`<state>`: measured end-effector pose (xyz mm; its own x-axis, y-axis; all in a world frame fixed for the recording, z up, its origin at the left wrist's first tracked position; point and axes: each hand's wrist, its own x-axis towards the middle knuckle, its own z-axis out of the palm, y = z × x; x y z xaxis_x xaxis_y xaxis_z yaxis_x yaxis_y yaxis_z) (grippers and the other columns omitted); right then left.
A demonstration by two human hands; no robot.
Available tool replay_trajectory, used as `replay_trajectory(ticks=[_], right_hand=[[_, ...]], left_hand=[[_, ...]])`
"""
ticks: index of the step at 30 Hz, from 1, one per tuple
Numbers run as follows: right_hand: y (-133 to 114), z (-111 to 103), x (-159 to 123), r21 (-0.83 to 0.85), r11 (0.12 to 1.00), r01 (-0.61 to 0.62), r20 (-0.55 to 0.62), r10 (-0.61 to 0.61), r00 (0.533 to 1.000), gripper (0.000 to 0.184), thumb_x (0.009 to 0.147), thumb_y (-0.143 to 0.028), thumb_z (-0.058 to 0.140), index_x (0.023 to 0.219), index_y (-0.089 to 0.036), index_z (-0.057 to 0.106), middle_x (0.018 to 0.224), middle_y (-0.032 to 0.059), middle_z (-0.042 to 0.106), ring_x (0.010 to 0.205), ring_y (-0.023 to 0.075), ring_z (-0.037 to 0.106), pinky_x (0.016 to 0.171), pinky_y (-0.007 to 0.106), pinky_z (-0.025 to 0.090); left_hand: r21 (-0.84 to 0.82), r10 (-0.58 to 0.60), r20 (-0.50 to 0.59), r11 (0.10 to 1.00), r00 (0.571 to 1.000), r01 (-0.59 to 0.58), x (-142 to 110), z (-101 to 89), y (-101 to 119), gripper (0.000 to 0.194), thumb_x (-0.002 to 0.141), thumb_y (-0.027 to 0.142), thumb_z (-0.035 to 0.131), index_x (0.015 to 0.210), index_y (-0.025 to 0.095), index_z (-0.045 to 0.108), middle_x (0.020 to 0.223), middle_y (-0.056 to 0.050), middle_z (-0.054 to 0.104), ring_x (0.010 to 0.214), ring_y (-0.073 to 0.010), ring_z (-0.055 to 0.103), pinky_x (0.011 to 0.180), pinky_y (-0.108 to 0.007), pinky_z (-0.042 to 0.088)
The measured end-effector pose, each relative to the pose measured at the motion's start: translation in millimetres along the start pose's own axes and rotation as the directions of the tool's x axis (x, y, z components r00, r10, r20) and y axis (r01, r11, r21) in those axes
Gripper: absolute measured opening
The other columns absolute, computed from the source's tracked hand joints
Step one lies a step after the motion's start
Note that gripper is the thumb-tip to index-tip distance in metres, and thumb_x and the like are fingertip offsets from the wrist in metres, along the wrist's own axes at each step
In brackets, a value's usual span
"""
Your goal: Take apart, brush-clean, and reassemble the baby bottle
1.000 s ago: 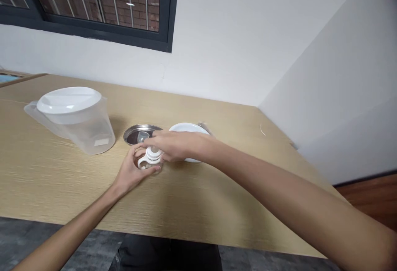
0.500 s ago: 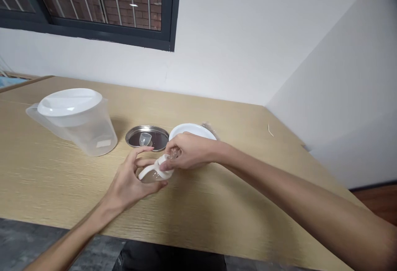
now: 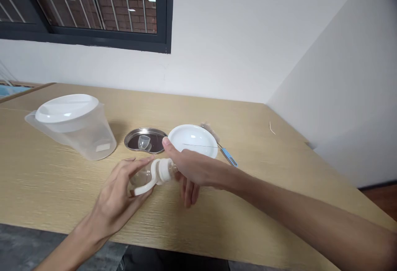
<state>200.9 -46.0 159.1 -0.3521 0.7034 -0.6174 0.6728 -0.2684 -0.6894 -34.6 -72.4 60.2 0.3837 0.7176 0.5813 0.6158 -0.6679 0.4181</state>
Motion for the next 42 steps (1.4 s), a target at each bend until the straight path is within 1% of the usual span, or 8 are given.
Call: replay_trajectory(ticks=[3, 6, 11, 15, 27, 33, 38, 42], right_hand=[[2, -4, -13, -0.305, 0.944, 0.122, -0.3, -0.217, 0.929, 0.098, 0.076, -0.096, 0.027, 0.114, -0.013, 0.064, 0.084, 0.017, 0.073, 0.082, 0.0314, 0.071, 0.077, 0.045, 0.053], [17, 3, -14, -0.409, 0.867, 0.285, -0.292, -0.42, 0.86, 0.082, 0.081, -0.077, 0.057, 0.14, -0.02, 0.046, 0.102, 0.0132, 0.072, 0.091, 0.028, 0.068, 0.073, 0.037, 0.051], [46, 17, -5, -0.352, 0.83, 0.433, -0.373, -0.549, 0.748, 0.031, 0.085, -0.031, 0.07, 0.107, -0.02, 0.051, 0.089, 0.0035, 0.07, 0.078, 0.017, 0.066, 0.065, 0.028, 0.047], [53, 16, -4, -0.372, 0.772, 0.516, -0.42, -0.636, 0.648, 0.018, 0.09, -0.029, 0.066, 0.104, -0.021, 0.058, 0.085, 0.0009, 0.069, 0.074, 0.014, 0.064, 0.068, 0.027, 0.05], [69, 16, 4, -0.423, 0.73, 0.538, -0.211, -0.656, 0.725, 0.045, 0.09, -0.028, 0.07, 0.134, -0.031, 0.057, 0.113, 0.0027, 0.065, 0.093, 0.015, 0.065, 0.086, 0.033, 0.055], [76, 11, 15, -0.457, 0.572, 0.681, -0.08, -0.789, 0.609, 0.041, 0.089, -0.016, 0.069, 0.127, -0.028, 0.059, 0.12, 0.0047, 0.063, 0.111, 0.017, 0.062, 0.096, 0.033, 0.053], [75, 12, 20, -0.463, 0.57, 0.679, -0.072, -0.787, 0.612, 0.04, 0.086, -0.017, 0.073, 0.123, -0.027, 0.06, 0.116, 0.0043, 0.066, 0.105, 0.0168, 0.065, 0.09, 0.032, 0.055], [75, 12, 21, -0.49, 0.437, 0.754, -0.014, -0.869, 0.495, 0.041, 0.094, -0.009, 0.058, 0.131, -0.027, 0.056, 0.126, 0.0061, 0.064, 0.112, 0.0145, 0.064, 0.093, 0.03, 0.056]], left_hand=[[-0.026, -0.067, -0.044, 0.997, 0.997, 0.066, 2, 3.9, 4, 0.058, 0.084, 0.031, 0.073, 0.137, 0.032, 0.05, 0.126, -0.006, 0.068, 0.111, -0.0267, 0.067, 0.091, -0.04, 0.058], [-0.117, -0.165, -0.09, 0.981, 0.982, 0.154, 2, 11.0, 7, 0.056, 0.081, 0.033, 0.077, 0.131, 0.03, 0.053, 0.122, -0.006, 0.069, 0.108, -0.027, 0.07, 0.088, -0.04, 0.061], [-0.379, -0.347, -0.108, 0.881, 0.931, 0.285, -4, 28.0, 5, 0.062, 0.074, 0.03, 0.084, 0.128, 0.028, 0.052, 0.127, -0.007, 0.07, 0.114, -0.0276, 0.07, 0.097, -0.042, 0.061], [-0.484, -0.418, -0.011, 0.797, 0.908, 0.361, -11, 38.9, 6, 0.072, 0.071, 0.03, 0.087, 0.133, 0.029, 0.05, 0.127, -0.008, 0.071, 0.119, -0.0286, 0.068, 0.102, -0.044, 0.059], [-0.485, -0.42, -0.086, 0.81, 0.904, 0.33, -29, 57.0, 20, 0.055, 0.068, 0.026, 0.088, 0.116, 0.026, 0.061, 0.11, -0.005, 0.074, 0.1, -0.0245, 0.074, 0.087, -0.034, 0.063], [-0.534, -0.468, 0.013, 0.744, 0.884, 0.402, -33, 53.8, 16, 0.061, 0.064, 0.027, 0.09, 0.118, 0.025, 0.06, 0.112, -0.007, 0.075, 0.104, -0.0269, 0.074, 0.09, -0.036, 0.064], [-0.554, -0.453, 0.029, 0.735, 0.891, 0.391, -32, 53.7, 11, 0.054, 0.065, 0.026, 0.089, 0.112, 0.025, 0.063, 0.11, -0.006, 0.075, 0.101, -0.025, 0.074, 0.085, -0.034, 0.065], [-0.689, -0.543, 0.106, 0.564, 0.833, 0.455, -20, 44.8, 15, 0.065, 0.048, 0.021, 0.096, 0.103, 0.024, 0.062, 0.098, -0.005, 0.079, 0.089, -0.0252, 0.076, 0.076, -0.033, 0.066]])
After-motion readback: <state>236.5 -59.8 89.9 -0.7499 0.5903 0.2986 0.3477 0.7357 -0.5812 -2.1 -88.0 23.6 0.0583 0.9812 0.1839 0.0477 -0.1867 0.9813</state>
